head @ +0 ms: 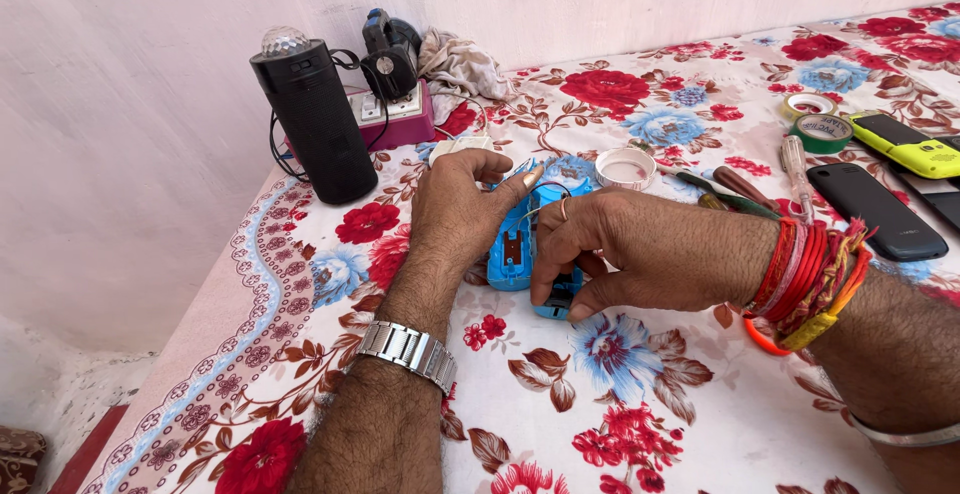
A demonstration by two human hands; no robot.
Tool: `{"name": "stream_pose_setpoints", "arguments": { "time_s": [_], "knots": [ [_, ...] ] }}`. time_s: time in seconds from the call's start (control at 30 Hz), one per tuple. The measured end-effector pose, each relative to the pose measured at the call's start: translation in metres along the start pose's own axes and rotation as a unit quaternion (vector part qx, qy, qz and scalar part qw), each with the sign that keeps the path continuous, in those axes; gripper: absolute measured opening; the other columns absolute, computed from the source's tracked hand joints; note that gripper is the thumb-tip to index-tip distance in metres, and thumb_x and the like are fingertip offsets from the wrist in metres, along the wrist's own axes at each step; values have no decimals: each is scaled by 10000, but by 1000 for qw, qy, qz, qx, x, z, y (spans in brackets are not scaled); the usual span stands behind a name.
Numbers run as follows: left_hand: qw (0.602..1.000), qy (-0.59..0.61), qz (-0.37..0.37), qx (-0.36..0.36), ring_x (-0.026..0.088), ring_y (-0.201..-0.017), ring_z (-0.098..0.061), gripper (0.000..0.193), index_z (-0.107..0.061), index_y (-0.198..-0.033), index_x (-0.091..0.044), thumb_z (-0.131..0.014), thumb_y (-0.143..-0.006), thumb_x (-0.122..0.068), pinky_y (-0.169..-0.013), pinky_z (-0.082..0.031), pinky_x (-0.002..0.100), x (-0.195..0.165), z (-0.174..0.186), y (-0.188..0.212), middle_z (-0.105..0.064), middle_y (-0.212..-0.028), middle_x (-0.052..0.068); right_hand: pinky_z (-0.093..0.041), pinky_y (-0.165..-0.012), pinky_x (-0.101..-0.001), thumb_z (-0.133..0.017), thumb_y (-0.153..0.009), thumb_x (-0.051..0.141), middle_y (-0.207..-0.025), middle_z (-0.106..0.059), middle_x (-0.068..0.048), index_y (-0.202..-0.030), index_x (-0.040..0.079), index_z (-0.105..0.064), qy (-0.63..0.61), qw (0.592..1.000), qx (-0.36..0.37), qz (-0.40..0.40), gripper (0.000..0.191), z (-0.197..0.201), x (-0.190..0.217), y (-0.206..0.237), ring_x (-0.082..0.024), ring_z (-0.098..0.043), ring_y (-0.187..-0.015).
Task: The person pries open the blue plastic housing of a flashlight, separates its halves, and removes the internal battery pack and wiring. They then brush the internal components and battery with a toothbrush and reposition the battery pack in the housing.
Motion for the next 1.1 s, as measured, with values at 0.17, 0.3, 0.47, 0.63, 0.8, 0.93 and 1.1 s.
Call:
{"name": "stream_pose_setpoints", "arguments": {
  "time_s": [0.17,0.3,0.47,0.63,0.8,0.93,1.1],
  "knots": [
    [1000,-3,-4,5,172,-978,-760,451,-755,-1146,-105,-831,-800,-384,-858,-612,374,0,-1,-1,-786,-1068,81,-583,-714,-301,-829,-732,109,-999,-707,10,-1057,160,-781,0,1000,1,-16,332,-1,-5,1,-133,-670,-792],
    [1000,7,-14,-2,175,-966,-764,435,-759,-1140,-101,-832,-807,-372,-850,-612,372,0,0,-1,-786,-1066,90,-591,-726,-300,-814,-743,85,-1003,-712,12,-1058,146,-770,1,1000,-2,-19,324,0,-6,1,-131,-678,-802],
    [1000,19,-9,0,178,-930,-773,441,-756,-1129,-92,-824,-819,-399,-818,-627,370,2,2,0,-784,-1048,90,-594,-739,-294,-803,-752,72,-1010,-715,14,-1073,161,-770,10,1000,-12,-15,335,2,-6,1,-128,-687,-813],
    [999,35,-15,-9,175,-920,-775,422,-767,-1113,-87,-808,-837,-404,-792,-626,359,-2,7,10,-786,-1037,79,-581,-722,-308,-798,-735,45,-1018,-705,5,-1119,183,-779,16,1000,-11,-13,408,2,-6,1,-143,-672,-804],
    [999,22,34,25,177,-873,-794,418,-721,-1210,-139,-752,-879,-391,-749,-641,360,-2,10,27,-801,-954,109,-576,-729,-301,-800,-746,53,-1013,-707,8,-1103,185,-793,9,1000,-7,-25,381,0,-8,1,-134,-675,-808],
    [1000,6,24,6,178,-865,-778,397,-737,-1183,-139,-764,-868,-379,-754,-629,370,-9,12,37,-785,-951,98,-577,-725,-296,-801,-759,54,-988,-709,10,-1078,175,-801,-6,999,-6,-35,341,0,-11,0,-129,-672,-812],
    [998,-14,-49,-35,194,-967,-723,405,-734,-1161,-106,-783,-853,-364,-806,-604,388,-19,12,38,-701,-1148,92,-577,-699,-290,-808,-751,42,-1005,-709,18,-1084,164,-796,-32,998,-2,-46,355,0,-15,2,-118,-670,-795]
  ]
}}
Point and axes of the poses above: each hand's wrist, its own y-axis away from the middle knuckle, its own z-axis out of the back of the hand, x = y × z, the point moved 7 cm from there along -y, towards the middle knuckle
